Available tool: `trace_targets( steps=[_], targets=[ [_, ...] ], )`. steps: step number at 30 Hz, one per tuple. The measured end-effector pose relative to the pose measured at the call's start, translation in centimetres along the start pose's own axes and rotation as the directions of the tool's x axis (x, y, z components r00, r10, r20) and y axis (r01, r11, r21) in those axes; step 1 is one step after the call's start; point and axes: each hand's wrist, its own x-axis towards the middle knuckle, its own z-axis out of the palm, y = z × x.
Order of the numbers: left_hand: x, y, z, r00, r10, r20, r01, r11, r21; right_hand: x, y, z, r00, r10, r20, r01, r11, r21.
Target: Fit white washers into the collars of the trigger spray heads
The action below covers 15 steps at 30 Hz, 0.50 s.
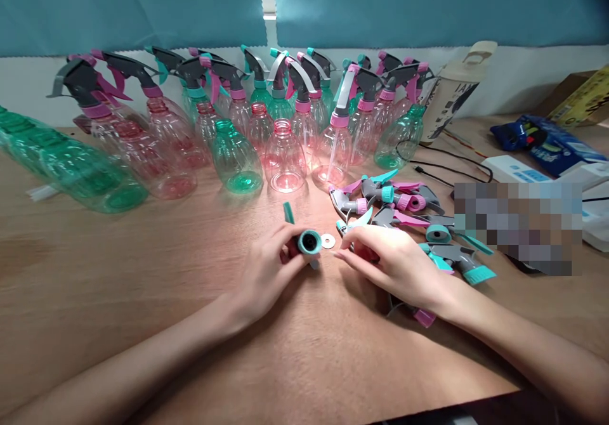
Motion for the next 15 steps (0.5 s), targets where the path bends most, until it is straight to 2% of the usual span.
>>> trace_targets(
  steps=[3,6,11,15],
  targets=[
    [0.9,-1.0,-0.8,0.993,-0.077,-0.092,0.076,0.997,-0.007,0.4,0.4,-0.3,1.0,-0.025,-0.016,0.024,0.998,-0.053],
    [1.4,-1.5,-1.1,0.987,-0.114,-0.112,0.111,0.993,-0.037,0.9,0.8,-0.5,0.998,-0.063,0.014,0.064,0.989,-0.133],
    [1.2,-1.2,-1.0,0.995,-0.052,-0.08,0.052,0.999,-0.006,1.8,1.4,0.0,0.991,-0.108,0.078,0.127,0.946,-0.297],
    [1.1,-1.0,-0.9,0.996,-0.04,-0.079,0.04,0.999,0.0,2.4,1.6,0.3,0.985,-0.093,0.148,0.134,0.946,-0.294]
  ],
)
